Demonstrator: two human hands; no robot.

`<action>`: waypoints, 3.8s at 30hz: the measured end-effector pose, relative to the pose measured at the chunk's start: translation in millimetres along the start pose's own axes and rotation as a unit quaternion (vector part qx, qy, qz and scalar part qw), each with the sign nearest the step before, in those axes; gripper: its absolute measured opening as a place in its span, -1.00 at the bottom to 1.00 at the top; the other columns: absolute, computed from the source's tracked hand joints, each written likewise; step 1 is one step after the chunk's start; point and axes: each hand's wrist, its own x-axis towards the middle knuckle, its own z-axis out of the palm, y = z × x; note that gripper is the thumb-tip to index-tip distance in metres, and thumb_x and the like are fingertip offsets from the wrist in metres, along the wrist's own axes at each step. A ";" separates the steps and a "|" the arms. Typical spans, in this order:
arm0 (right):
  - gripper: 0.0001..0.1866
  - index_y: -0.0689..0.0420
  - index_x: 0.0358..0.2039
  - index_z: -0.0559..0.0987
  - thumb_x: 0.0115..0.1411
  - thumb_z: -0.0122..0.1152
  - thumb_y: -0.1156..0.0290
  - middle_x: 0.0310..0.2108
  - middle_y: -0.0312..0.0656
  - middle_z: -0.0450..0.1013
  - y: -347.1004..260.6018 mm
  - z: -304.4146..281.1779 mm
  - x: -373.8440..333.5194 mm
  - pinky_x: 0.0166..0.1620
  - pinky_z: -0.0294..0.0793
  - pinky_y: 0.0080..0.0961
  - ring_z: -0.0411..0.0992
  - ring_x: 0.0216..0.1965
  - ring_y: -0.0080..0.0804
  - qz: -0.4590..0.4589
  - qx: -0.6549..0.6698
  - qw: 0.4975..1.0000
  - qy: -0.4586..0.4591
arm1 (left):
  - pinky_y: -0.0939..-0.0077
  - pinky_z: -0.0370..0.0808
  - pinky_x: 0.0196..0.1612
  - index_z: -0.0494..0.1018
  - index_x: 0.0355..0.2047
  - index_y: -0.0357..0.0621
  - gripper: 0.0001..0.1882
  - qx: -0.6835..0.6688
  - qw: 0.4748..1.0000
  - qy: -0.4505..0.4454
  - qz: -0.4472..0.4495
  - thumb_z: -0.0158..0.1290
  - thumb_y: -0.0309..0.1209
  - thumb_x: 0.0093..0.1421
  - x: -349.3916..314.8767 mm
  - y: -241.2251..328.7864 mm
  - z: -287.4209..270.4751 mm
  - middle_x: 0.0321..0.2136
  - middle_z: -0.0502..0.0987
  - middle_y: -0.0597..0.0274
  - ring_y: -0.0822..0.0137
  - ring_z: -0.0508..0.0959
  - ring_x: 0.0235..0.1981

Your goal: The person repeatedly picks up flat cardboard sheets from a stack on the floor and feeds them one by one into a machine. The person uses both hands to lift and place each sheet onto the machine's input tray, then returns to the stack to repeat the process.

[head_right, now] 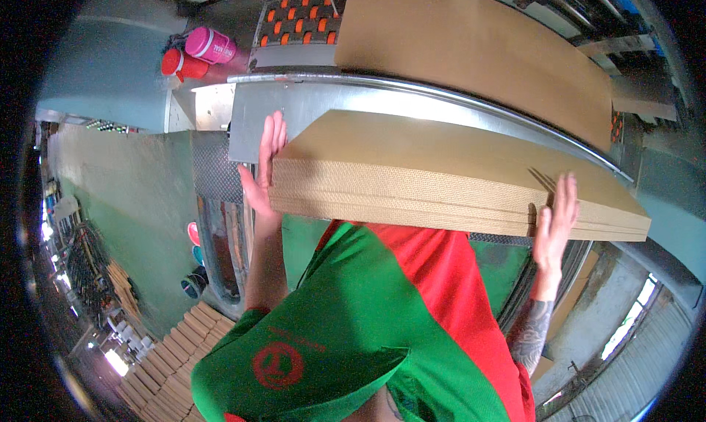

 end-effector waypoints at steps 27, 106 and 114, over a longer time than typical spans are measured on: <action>-0.37 -0.13 0.47 0.30 0.52 -0.22 -0.12 0.50 -0.20 0.20 76.6 4.7 132.4 0.51 -0.13 0.15 0.08 0.53 -0.18 0.033 -0.110 0.993 0.020 | 0.11 -0.41 0.57 -0.16 0.59 -0.10 -0.05 -0.057 0.994 -0.092 0.025 -0.60 0.33 0.44 145.5 -16.4 61.5 0.60 -0.17 0.06 0.09 -0.25 0.61; 0.13 0.21 0.35 0.32 -0.21 0.68 0.07 0.19 0.07 0.40 -20.7 -8.7 120.5 0.41 0.14 0.03 0.32 0.27 0.08 -0.149 -0.103 0.980 -0.077 | 0.10 0.20 0.41 0.31 0.35 -0.34 0.01 0.101 0.983 0.067 0.140 -0.44 0.41 0.41 92.4 -145.8 61.9 0.28 0.42 -0.14 0.01 0.37 0.36; 0.06 0.20 0.28 0.39 -0.26 0.67 0.14 0.13 0.05 0.44 -20.0 -6.3 121.5 0.38 0.19 0.03 0.35 0.23 0.09 -0.165 -0.077 0.982 -0.051 | 0.31 0.47 0.15 0.53 -0.02 -0.26 -0.47 0.220 0.952 0.196 0.083 -0.08 0.02 0.44 106.3 -231.9 50.0 -0.04 0.58 0.06 0.25 0.55 0.03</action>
